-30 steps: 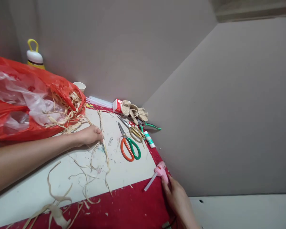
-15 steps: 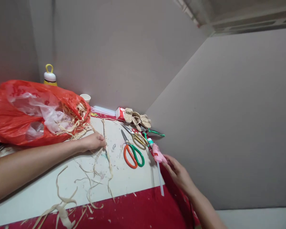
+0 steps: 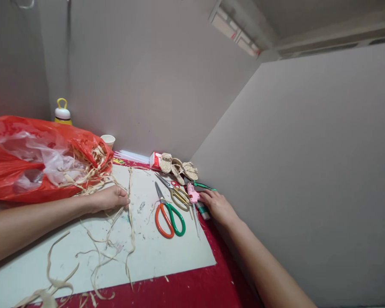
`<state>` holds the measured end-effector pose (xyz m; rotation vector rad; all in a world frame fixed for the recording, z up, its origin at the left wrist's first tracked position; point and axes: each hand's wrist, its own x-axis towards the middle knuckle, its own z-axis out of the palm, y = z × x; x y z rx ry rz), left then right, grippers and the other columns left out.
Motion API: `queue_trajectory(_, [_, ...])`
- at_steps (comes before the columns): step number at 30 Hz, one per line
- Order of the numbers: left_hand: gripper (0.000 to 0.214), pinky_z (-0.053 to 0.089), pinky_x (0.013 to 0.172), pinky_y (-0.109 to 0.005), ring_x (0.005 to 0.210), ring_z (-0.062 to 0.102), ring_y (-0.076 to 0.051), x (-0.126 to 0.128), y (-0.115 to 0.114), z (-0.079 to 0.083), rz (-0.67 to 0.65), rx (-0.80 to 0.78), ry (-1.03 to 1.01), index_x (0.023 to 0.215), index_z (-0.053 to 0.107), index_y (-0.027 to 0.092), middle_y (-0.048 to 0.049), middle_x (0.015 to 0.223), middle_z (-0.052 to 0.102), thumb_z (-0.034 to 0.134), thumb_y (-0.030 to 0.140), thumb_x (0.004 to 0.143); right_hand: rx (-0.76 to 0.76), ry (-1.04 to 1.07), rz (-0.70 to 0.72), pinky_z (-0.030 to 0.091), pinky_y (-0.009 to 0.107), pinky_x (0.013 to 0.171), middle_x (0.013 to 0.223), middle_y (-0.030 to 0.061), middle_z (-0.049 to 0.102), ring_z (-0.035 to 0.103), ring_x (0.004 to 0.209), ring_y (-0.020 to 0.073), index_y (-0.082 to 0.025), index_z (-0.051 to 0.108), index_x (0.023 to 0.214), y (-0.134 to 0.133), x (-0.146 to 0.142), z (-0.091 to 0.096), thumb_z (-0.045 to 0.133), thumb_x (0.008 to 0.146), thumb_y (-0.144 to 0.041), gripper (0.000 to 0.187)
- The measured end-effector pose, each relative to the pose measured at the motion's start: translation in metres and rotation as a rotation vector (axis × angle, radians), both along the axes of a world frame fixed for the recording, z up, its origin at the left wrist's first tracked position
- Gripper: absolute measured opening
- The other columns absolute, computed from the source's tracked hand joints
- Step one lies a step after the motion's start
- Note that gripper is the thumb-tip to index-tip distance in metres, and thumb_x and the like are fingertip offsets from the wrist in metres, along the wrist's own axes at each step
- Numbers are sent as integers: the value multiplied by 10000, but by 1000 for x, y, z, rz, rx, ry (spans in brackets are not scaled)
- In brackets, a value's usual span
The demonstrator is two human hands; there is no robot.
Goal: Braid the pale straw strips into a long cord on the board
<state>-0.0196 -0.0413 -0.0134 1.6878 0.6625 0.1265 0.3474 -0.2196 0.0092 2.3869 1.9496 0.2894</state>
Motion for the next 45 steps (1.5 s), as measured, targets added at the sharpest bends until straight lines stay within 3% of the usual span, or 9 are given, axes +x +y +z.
queue_trajectory(8, [409, 168, 353, -214, 342, 205, -58, 3, 4, -6, -38, 28, 16, 663, 554, 167, 97, 395, 272, 602, 572, 685, -3, -102, -356, 526, 413, 803, 1177, 90, 588, 612, 967, 217, -165, 560, 1179, -1, -30, -21, 561, 911, -293, 297])
queue_trajectory(19, [313, 248, 390, -206, 368, 334, -66, 2, 10, -21, -10, 91, 77, 690, 580, 138, 70, 428, 373, 571, 433, 795, -19, 73, -551, 525, 421, 806, 1182, 92, 585, 611, 973, 221, -160, 554, 1188, 22, -51, -17, 564, 910, -295, 310])
queue_trajectory(23, [296, 508, 655, -294, 741, 593, -139, 0, 11, -22, -41, 107, 145, 1009, 599, 123, -40, 895, 618, 534, 382, 881, 114, 134, -445, 515, 417, 822, 1185, 90, 587, 608, 973, 214, -180, 562, 1179, 10, -100, -15, 540, 922, -308, 288])
queue_trajectory(28, [356, 507, 833, -413, 1001, 576, -214, 2, 13, -21, -82, 118, 166, 1172, 545, 151, -84, 1172, 563, 543, 358, 883, 111, 291, -64, 456, 316, 915, 1077, 81, 643, 594, 1022, 218, -199, 649, 1033, 8, -155, -35, 565, 869, -319, 219])
queue_trajectory(31, [318, 522, 768, -366, 906, 596, -178, 3, 13, -21, -82, 122, 146, 1108, 568, 140, -69, 1080, 594, 539, 365, 886, 161, 352, -23, 440, 381, 920, 1043, 118, 631, 583, 1007, 249, -170, 653, 1004, 19, -153, -51, 514, 886, -269, 207])
queue_trajectory(33, [273, 484, 597, -258, 662, 569, -117, 3, 13, -21, -62, 121, 122, 938, 614, 119, -13, 796, 606, 553, 376, 868, 199, 408, -43, 428, 419, 926, 1036, 111, 629, 575, 1013, 246, -151, 643, 995, 27, -143, -55, 526, 893, -262, 190])
queue_trajectory(36, [265, 246, 392, -203, 376, 319, -60, 3, 12, -20, -26, 104, 74, 695, 607, 129, 75, 426, 366, 600, 374, 794, 235, 528, -80, 433, 464, 908, 1104, 75, 616, 574, 1026, 232, -149, 621, 1017, 37, -134, -49, 577, 889, -306, 207])
queue_trajectory(41, [258, 142, 368, -222, 327, 231, -62, 2, 9, -18, -11, 36, 20, 640, 604, 151, 87, 354, 294, 623, 398, 713, 308, 865, -76, 392, 450, 956, 1031, 141, 654, 567, 1045, 288, -155, 652, 881, 59, -162, -19, 600, 815, -320, 186])
queue_trajectory(45, [315, 151, 369, -221, 332, 234, -66, 0, 8, -13, -6, -10, -25, 661, 603, 154, 85, 363, 311, 614, 466, 704, 225, 1274, -49, 519, 329, 734, 919, 108, 687, 661, 853, 222, -149, 603, 997, 89, -205, -14, 474, 843, -400, 322])
